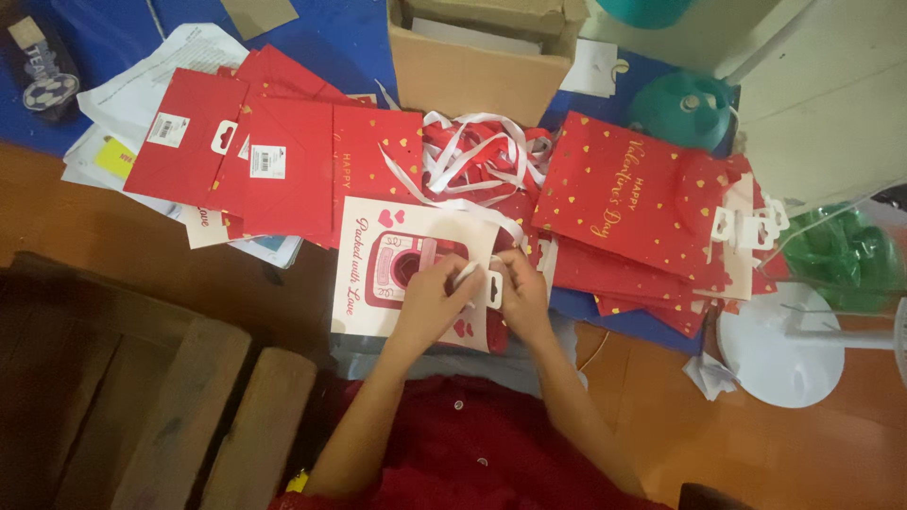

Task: The person assembles red Valentine's Day gift bags by inserting white ribbon handles through the bag's handle slots and tying them into knots. The person works on multiple bags one at a time, placing each completed bag aside.

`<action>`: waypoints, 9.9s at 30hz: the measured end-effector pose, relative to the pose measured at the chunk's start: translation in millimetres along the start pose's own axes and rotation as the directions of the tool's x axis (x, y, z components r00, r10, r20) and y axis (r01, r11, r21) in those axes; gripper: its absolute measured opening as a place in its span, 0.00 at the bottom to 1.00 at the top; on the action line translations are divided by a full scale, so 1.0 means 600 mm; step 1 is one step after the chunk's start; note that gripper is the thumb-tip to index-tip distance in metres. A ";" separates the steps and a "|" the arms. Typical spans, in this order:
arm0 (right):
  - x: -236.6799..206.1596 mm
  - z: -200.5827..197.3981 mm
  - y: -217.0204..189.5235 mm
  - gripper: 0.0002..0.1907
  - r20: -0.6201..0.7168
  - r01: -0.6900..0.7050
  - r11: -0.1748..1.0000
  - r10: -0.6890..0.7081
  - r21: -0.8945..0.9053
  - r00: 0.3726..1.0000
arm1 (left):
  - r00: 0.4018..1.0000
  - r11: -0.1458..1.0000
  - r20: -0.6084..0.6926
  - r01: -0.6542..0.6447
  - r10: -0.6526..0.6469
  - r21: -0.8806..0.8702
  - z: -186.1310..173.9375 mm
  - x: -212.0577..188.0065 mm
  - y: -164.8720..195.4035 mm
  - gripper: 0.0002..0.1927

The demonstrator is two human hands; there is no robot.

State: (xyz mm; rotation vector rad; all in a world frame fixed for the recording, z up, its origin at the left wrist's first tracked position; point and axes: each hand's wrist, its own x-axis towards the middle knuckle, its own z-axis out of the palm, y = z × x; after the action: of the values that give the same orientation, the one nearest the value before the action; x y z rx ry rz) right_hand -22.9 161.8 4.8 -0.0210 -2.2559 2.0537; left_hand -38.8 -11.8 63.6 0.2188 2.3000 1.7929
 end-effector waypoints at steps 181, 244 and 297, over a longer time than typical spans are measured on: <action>-0.014 -0.006 0.007 0.16 -0.193 0.114 0.943 -0.181 -0.313 0.964 | 0.942 0.877 0.083 -0.333 0.325 0.347 0.035 -0.015 -0.032 0.23; -0.018 -0.016 -0.051 0.14 0.203 0.270 0.892 -0.207 -0.361 0.957 | 0.990 0.996 0.112 0.091 -0.090 -0.006 -0.017 0.016 -0.060 0.12; -0.011 -0.031 -0.013 0.07 0.155 0.142 0.912 -0.088 -0.385 0.984 | 0.984 0.993 0.150 0.106 -0.097 -0.056 -0.021 0.017 -0.062 0.11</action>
State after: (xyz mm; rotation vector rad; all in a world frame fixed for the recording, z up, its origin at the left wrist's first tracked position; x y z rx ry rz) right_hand -14.8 178.9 13.9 0.2238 -2.6454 1.5536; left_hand -51.1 -30.0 29.9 0.2115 2.1109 1.7361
